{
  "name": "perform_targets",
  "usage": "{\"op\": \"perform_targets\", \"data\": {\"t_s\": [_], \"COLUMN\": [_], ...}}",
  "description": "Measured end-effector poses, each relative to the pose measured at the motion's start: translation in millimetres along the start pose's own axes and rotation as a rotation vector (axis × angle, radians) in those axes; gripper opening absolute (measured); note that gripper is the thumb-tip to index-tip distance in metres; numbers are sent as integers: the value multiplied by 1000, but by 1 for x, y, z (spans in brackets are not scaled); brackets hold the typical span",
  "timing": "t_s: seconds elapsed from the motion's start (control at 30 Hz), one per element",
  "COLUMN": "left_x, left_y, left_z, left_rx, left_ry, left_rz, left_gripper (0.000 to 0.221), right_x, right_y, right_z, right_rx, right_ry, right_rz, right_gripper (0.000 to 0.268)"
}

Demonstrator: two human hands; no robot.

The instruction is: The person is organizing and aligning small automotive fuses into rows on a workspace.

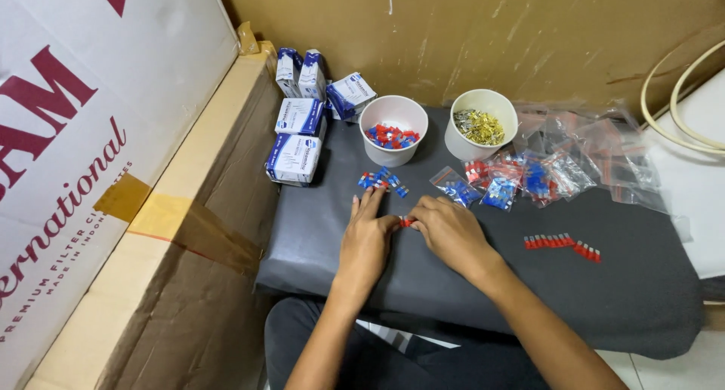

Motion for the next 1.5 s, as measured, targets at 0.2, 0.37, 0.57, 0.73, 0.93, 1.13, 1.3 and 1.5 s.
{"op": "perform_targets", "data": {"t_s": [0.2, 0.37, 0.57, 0.73, 0.93, 1.13, 1.3, 1.5], "left_x": [14, 38, 69, 90, 105, 116, 104, 54], "left_y": [6, 10, 11, 12, 11, 11, 7, -7], "left_z": [-19, -40, -77, -112, -148, -153, -130, -58], "left_rx": [51, 94, 166, 242, 297, 340, 308, 161], "left_ry": [-15, -23, -33, -43, -2, 20, 13, -60], "left_rz": [-1, 11, 10, -18, -16, -32, -55, -102], "left_gripper": [12, 13, 14, 13, 11, 15, 18, 20], "right_x": [5, -31, -43, -63, -78, -83, -90, -75], "right_y": [18, 45, 81, 107, 127, 136, 125, 80], "right_z": [-19, -15, -45, -61, -84, -91, -83, -44], "right_rx": [21, 91, 194, 260, 318, 316, 272, 41], "right_ry": [97, 160, 230, 262, 282, 292, 316, 228], "right_rz": [-23, -37, -19, -42, -84, -122, -216, -341], "right_gripper": [5, 7, 16, 16, 16, 14, 18, 21]}}
Point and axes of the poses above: each hand's wrist, its own y-axis away from the middle knuckle, its own x-axis out of the palm, z = x × y, the point moved 10 cm from there along -y, towards the middle knuckle, and after that the axes turned 5 degrees about -x, right-handed, at the moved point
